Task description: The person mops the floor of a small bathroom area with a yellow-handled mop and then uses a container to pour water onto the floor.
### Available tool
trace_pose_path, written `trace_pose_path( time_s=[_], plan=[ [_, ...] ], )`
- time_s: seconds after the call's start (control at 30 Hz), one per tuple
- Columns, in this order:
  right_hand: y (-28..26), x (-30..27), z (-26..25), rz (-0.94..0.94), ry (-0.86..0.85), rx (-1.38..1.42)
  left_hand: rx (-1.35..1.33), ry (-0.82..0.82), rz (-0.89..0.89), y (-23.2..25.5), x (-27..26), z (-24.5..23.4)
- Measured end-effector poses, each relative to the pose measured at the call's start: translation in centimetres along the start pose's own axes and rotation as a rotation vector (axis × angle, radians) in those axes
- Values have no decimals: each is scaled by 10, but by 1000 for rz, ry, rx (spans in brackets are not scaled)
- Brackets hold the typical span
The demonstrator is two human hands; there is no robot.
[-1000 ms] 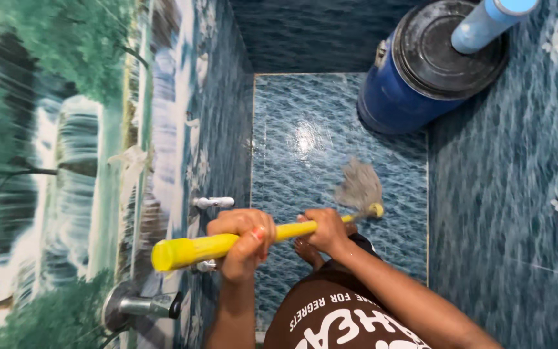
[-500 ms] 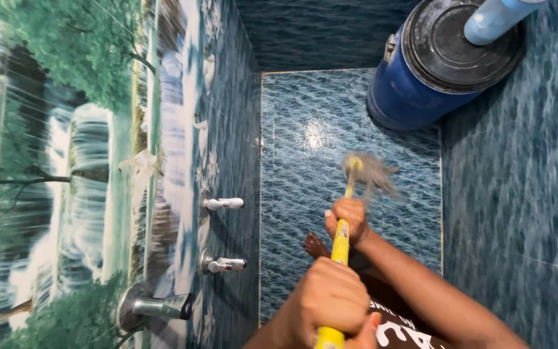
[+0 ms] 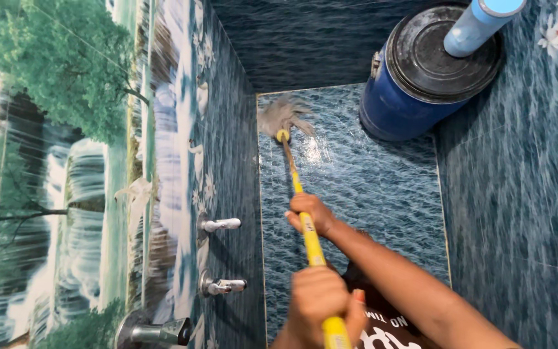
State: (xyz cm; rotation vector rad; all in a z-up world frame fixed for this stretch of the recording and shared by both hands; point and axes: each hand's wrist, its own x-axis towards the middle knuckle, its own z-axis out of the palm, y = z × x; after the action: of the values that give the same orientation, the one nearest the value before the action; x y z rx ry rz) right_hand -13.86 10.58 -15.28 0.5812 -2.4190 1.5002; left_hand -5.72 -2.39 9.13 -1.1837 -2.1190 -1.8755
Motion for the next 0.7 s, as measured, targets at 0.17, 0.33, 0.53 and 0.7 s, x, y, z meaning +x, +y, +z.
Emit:
trace_pose_path(
  time_s=[0.17, 0.33, 0.53, 0.7],
  plan=[
    [-21, 1, 1, 68, -123, -39, -159, 242, 4, -4, 4, -37],
    [-40, -26, -5, 122, -116, -68, -359, 290, -80, -6, 4, -66],
    [-36, -90, -34, 244, -39, -221, -578, 265, -218, -23, 5, -46],
    [-42, -147, -65, 386, 140, -333, -902, 66, -166, -45, 20, -7]
  ],
)
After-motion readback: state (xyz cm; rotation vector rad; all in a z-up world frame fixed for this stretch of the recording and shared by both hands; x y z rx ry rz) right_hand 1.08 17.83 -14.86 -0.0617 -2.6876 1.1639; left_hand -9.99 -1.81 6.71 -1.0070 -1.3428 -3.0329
